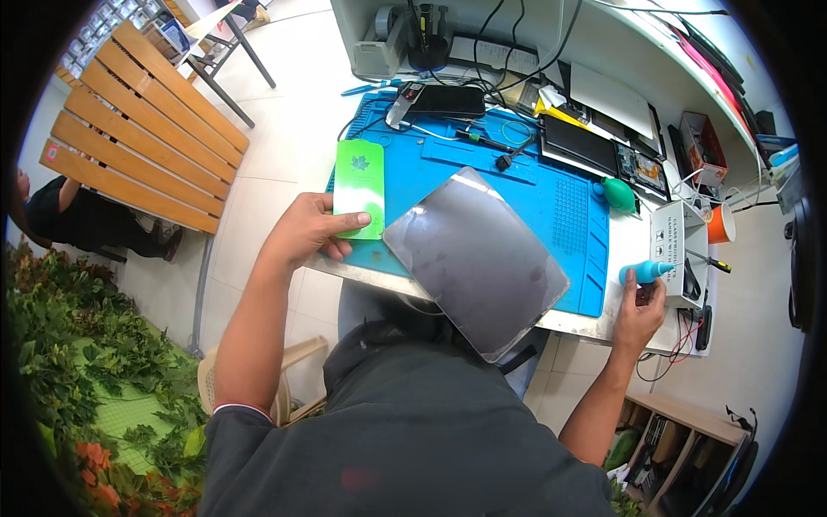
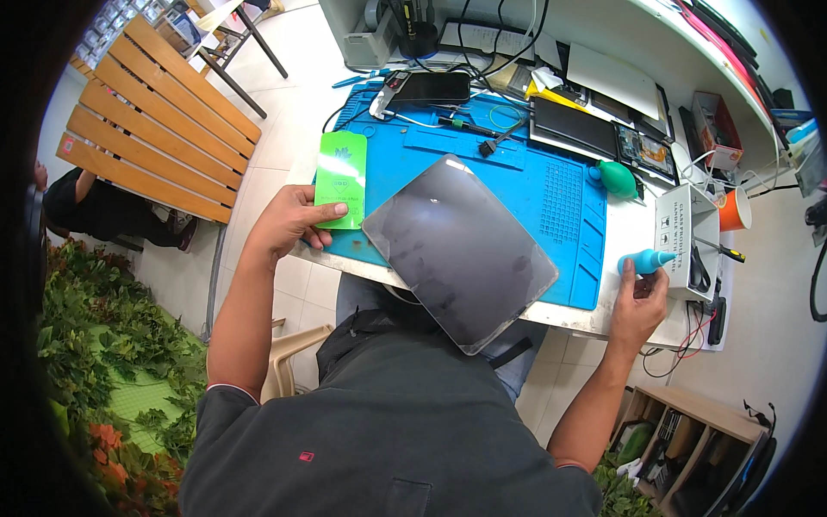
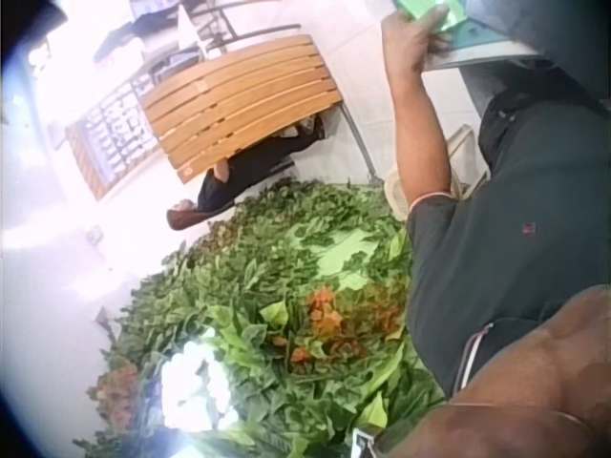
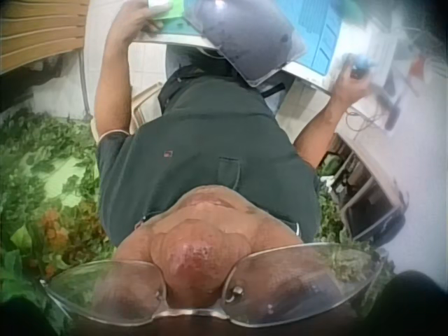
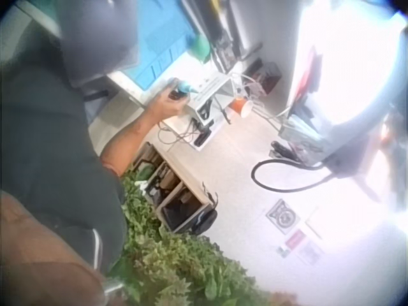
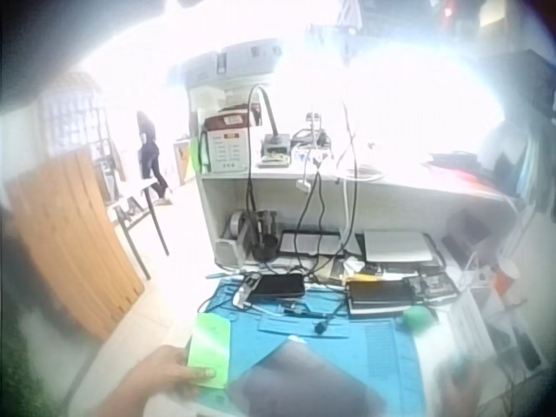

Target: The person uses a thin green pry tool and an air blower to remove and clean a tablet screen at a workbench.

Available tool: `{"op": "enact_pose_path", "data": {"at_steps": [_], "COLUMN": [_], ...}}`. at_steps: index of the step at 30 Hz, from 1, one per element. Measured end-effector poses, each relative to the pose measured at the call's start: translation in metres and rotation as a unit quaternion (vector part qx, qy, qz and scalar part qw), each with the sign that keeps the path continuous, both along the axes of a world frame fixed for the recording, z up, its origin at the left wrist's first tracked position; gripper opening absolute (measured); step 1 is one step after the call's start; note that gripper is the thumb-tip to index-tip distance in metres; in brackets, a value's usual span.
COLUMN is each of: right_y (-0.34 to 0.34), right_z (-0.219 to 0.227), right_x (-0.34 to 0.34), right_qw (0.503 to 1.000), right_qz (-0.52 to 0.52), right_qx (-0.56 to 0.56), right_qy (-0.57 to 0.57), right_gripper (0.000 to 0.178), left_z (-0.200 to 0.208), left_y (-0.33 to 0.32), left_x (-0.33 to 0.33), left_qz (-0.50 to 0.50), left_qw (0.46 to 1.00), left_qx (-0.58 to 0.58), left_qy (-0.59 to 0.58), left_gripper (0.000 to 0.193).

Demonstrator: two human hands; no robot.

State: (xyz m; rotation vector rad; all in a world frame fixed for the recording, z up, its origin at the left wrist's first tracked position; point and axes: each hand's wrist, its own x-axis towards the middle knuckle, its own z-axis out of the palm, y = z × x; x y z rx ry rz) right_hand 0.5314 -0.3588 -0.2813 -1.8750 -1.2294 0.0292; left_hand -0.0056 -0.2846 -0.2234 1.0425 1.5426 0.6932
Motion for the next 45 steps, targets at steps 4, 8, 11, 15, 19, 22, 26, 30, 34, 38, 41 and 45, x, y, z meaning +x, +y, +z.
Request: {"op": "enact_pose_path", "data": {"at_steps": [4, 8, 11, 15, 19, 22, 26, 30, 34, 38, 41, 45], "right_y": [-0.012, -0.051, -0.055, -0.010, 0.033, 0.043, 0.042, 0.042, 0.041, 0.042, 0.043, 0.043], "right_z": [-0.009, -0.020, 0.013, 0.069, 0.064, 0.058, 0.055, 0.051, 0.052, 0.054, 0.054, 0.054], "right_x": [-0.007, -0.020, -0.091, -0.174, -0.202, -0.213, -0.216, -0.215, -0.215, -0.215, -0.214, -0.214], "right_qw": [0.998, 0.987, 0.963, 0.911, 0.880, 0.867, 0.866, 0.868, 0.871, 0.869, 0.868, 0.868], "right_qz": [-0.023, 0.077, 0.247, 0.383, 0.373, 0.367, 0.369, 0.377, 0.372, 0.378, 0.385, 0.385], "right_qx": [0.066, 0.136, 0.110, -0.076, -0.193, -0.225, -0.228, -0.222, -0.222, -0.231, -0.234, -0.238], "right_qy": [0.002, -0.025, -0.023, -0.136, -0.221, -0.250, -0.249, -0.235, -0.234, -0.219, -0.206, -0.204], "right_gripper": [0.036, 0.031, 0.042, 0.113, 0.149, 0.158, 0.160, 0.160, 0.159, 0.160, 0.160, 0.159], "left_z": [0.012, 0.012, 0.015, 0.012, 0.011, 0.008, -0.001, 0.002, -0.001, -0.002, -0.006, -0.008], "left_y": [0.010, 0.017, 0.018, 0.016, 0.018, 0.017, 0.018, 0.019, 0.021, 0.026, 0.030, 0.034], "left_x": [0.005, 0.005, 0.009, 0.008, 0.018, 0.020, 0.020, 0.026, 0.028, 0.034, 0.037, 0.044], "left_qz": [-0.064, -0.114, -0.129, -0.127, -0.139, -0.152, -0.163, -0.159, -0.159, -0.151, -0.144, -0.132], "left_qw": [0.996, 0.990, 0.988, 0.990, 0.988, 0.983, 0.978, 0.979, 0.979, 0.979, 0.981, 0.982], "left_qx": [-0.068, -0.081, -0.076, -0.049, -0.006, 0.020, 0.040, 0.042, 0.050, 0.051, 0.050, 0.060], "left_qy": [0.015, 0.016, 0.034, 0.035, 0.066, 0.099, 0.120, 0.123, 0.117, 0.125, 0.124, 0.120], "left_gripper": [0.038, 0.032, 0.028, 0.024, 0.022, 0.024, 0.023, 0.023, 0.026, 0.027, 0.027, 0.028]}}
